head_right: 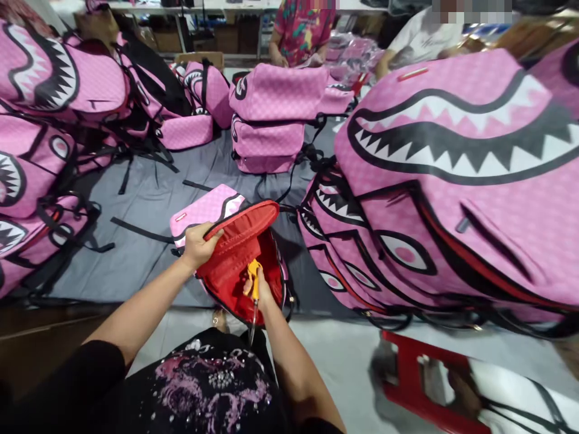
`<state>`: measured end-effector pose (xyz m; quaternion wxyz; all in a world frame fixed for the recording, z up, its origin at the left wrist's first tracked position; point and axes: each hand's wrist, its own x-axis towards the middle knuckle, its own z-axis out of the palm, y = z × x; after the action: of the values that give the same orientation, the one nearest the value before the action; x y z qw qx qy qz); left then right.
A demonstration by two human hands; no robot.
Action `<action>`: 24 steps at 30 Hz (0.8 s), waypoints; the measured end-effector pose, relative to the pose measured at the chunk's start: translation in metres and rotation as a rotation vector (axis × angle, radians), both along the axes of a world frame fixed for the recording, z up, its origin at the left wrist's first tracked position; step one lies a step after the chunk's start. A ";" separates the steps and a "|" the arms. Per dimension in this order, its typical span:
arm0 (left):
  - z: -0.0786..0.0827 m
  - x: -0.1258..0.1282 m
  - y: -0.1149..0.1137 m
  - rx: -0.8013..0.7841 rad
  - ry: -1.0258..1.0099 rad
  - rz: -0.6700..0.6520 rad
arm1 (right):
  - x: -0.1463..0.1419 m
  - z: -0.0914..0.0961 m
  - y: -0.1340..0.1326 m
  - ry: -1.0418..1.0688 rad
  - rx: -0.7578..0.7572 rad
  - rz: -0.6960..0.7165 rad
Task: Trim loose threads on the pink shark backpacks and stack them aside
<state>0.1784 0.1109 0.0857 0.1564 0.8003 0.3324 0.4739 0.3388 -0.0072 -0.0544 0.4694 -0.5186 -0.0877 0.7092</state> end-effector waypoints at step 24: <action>0.011 0.011 0.005 0.057 0.233 -0.069 | 0.061 0.061 0.007 -0.488 -0.084 0.471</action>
<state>0.1890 0.1158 0.0969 0.1103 0.8650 0.3070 0.3813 0.3997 -0.0006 0.0066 0.2363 -0.6573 -0.2856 0.6562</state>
